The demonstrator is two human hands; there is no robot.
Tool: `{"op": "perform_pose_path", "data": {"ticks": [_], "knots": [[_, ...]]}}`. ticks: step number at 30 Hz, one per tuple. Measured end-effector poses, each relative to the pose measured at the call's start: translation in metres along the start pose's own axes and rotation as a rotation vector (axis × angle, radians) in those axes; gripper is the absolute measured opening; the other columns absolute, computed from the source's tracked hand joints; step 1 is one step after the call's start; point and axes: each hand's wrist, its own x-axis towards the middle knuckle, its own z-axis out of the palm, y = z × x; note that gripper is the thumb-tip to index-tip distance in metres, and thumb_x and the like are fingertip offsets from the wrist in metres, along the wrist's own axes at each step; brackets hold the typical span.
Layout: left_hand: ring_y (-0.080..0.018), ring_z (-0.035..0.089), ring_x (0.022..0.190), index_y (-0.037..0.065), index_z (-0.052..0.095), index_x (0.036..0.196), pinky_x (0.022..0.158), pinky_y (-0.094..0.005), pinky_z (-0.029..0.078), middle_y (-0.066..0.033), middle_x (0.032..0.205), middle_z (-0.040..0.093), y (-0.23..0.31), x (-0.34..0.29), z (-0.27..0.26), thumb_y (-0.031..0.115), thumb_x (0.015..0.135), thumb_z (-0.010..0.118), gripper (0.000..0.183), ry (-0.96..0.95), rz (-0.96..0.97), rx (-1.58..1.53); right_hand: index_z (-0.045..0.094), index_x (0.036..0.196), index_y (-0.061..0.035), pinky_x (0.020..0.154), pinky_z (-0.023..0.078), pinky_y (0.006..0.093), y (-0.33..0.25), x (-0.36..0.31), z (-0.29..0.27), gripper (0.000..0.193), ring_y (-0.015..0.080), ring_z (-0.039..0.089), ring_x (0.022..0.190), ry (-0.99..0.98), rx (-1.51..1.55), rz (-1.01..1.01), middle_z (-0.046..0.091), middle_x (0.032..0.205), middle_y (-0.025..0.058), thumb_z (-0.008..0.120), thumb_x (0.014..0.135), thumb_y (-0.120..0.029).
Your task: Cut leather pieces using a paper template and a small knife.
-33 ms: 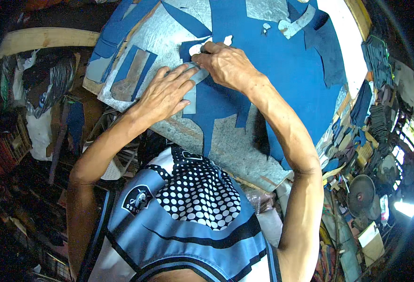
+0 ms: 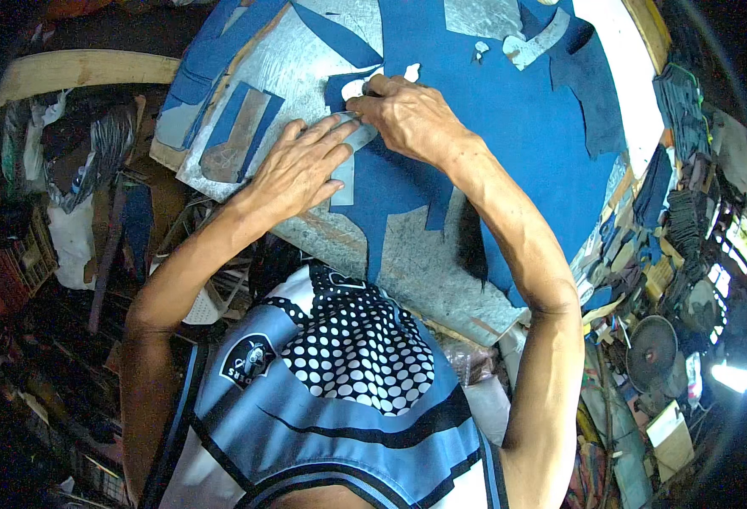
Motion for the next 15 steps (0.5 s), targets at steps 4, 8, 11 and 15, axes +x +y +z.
{"op": "perform_pose_path", "data": {"ticks": [4, 8, 11, 15], "knots": [[-0.0269, 0.036, 0.142, 0.005, 0.059, 0.124, 0.109, -0.0487, 0.033, -0.0108, 0.152, 0.042, 0.001, 0.0, 0.001, 0.03, 0.084, 0.073, 0.049, 0.029, 0.0, 0.015, 0.072, 0.115, -0.0131, 0.081, 0.057, 0.0416, 0.009, -0.009, -0.002, 0.025, 0.0314, 0.068, 0.096, 0.028, 0.001, 0.001, 0.068, 0.11, 0.0105, 0.063, 0.092, -0.015], [-0.0274, 0.037, 0.14, 0.006, 0.058, 0.125, 0.107, -0.0484, 0.034, -0.01, 0.152, 0.041, -0.001, 0.001, -0.001, 0.029, 0.083, 0.074, 0.05, 0.011, 0.016, 0.014, 0.072, 0.116, -0.0144, 0.084, 0.056, 0.042, 0.006, -0.01, -0.006, 0.026, 0.0318, 0.068, 0.098, 0.0, 0.005, 0.058, 0.067, 0.113, 0.0105, 0.063, 0.092, -0.014], [-0.0281, 0.038, 0.139, 0.006, 0.058, 0.125, 0.107, -0.0485, 0.034, -0.0094, 0.153, 0.04, 0.0, 0.004, -0.002, 0.029, 0.083, 0.074, 0.05, 0.001, 0.009, 0.017, 0.072, 0.115, -0.0141, 0.084, 0.056, 0.042, 0.006, -0.012, -0.006, 0.026, 0.0321, 0.067, 0.099, 0.005, 0.002, 0.075, 0.067, 0.114, 0.0106, 0.062, 0.091, -0.013], [-0.0286, 0.038, 0.139, 0.006, 0.058, 0.125, 0.108, -0.0494, 0.034, -0.0092, 0.153, 0.04, 0.0, 0.004, -0.005, 0.029, 0.083, 0.074, 0.051, -0.012, 0.011, 0.016, 0.072, 0.114, -0.0127, 0.085, 0.056, 0.0422, 0.008, -0.016, -0.003, 0.027, 0.0321, 0.067, 0.099, 0.035, 0.014, 0.071, 0.068, 0.115, 0.0096, 0.061, 0.09, -0.009]]}}
